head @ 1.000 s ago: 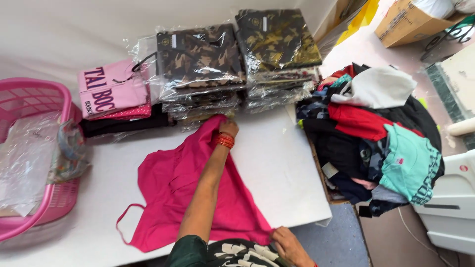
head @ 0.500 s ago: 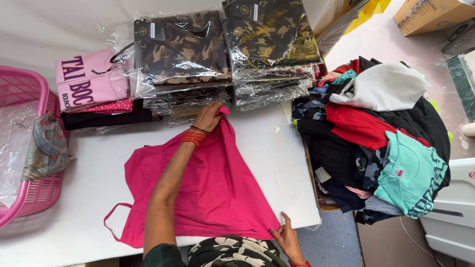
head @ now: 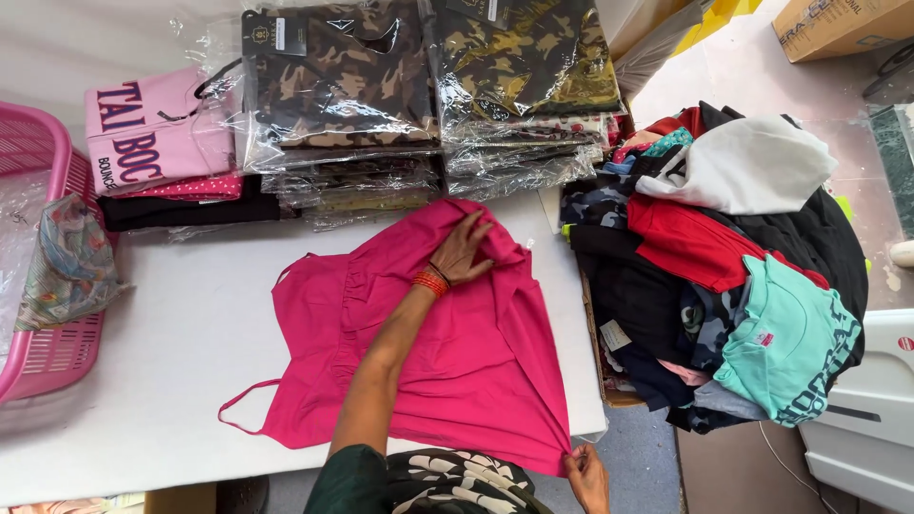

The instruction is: The person unfolds a pink top, smooths it out on a white table, and folds it neatly. They then place the folded garment into a clear plastic bag and seal it.

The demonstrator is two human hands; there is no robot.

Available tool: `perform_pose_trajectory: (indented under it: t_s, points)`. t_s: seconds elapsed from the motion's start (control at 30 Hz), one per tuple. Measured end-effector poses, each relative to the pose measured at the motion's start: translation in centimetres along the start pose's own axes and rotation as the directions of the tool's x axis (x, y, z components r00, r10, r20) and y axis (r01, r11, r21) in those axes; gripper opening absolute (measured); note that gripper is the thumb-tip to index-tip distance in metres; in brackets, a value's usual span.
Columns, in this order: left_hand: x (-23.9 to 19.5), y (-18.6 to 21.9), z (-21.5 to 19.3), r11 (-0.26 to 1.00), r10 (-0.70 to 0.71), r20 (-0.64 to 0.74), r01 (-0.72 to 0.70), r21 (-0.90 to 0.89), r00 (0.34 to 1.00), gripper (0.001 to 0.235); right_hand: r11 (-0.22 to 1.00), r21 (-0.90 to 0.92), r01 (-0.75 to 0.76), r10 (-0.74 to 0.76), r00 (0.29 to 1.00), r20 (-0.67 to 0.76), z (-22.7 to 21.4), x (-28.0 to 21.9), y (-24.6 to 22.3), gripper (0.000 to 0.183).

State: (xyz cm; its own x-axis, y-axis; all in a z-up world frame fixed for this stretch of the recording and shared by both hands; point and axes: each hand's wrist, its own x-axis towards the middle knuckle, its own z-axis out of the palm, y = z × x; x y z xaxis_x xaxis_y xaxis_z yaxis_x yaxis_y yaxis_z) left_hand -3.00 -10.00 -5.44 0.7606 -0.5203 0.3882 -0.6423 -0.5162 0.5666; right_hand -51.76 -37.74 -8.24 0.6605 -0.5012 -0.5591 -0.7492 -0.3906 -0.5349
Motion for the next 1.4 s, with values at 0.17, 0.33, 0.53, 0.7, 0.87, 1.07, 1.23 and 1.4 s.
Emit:
perform_pose_trajectory:
  t_s: [0.17, 0.33, 0.53, 0.7, 0.87, 1.07, 1.23, 1.4]
  points:
    - [3.1, -4.5, 6.7, 0.911, 0.136, -0.076, -0.094, 0.401, 0.988, 0.110, 0.999, 0.019, 0.049, -0.049, 0.999, -0.006, 1.2, 2.0, 2.8, 0.020]
    - [4.6, -3.2, 7.4, 0.869, -0.384, 0.223, 0.270, 0.414, 0.896, 0.042, 0.994, -0.067, -0.090, 0.093, 0.994, 0.048, -0.4, 0.6, -1.2, 0.027]
    - [-6.8, -3.3, -9.1, 0.820, -0.232, -0.500, 0.445, 0.361, 0.834, 0.038, 0.786, -0.381, 0.487, -0.596, 0.762, -0.254, -2.2, 4.4, -9.9, 0.036]
    - [-17.2, -11.0, -16.0, 0.354, -0.736, -0.476, 0.873, 0.335, 0.481, 0.066, 0.629, -0.315, 0.711, -0.775, 0.603, -0.187, -1.3, 13.9, -25.6, 0.038]
    - [-18.6, -10.7, -20.5, 0.134, -0.984, -0.081, 0.956, 0.260, 0.160, 0.084, 0.761, -0.067, 0.645, -0.647, 0.762, -0.017, 1.5, 23.4, -39.2, 0.071]
    - [-21.1, -15.0, -19.3, 0.236, -0.963, -0.039, 0.910, 0.342, 0.265, 0.055, 0.798, -0.299, 0.523, -0.552, 0.834, -0.013, 4.8, 30.1, -43.4, 0.105]
    - [-20.3, -13.2, -22.4, 0.062, -0.959, 0.261, 0.980, -0.189, 0.111, 0.083, 0.918, -0.112, 0.379, -0.365, 0.922, 0.126, 4.6, 33.5, -43.4, 0.062]
    - [-22.0, -13.2, -23.8, 0.056, -0.894, 0.406, 0.946, -0.320, 0.191, 0.065, 0.840, 0.438, 0.320, -0.376, 0.925, 0.046, 4.3, 28.1, -44.4, 0.032]
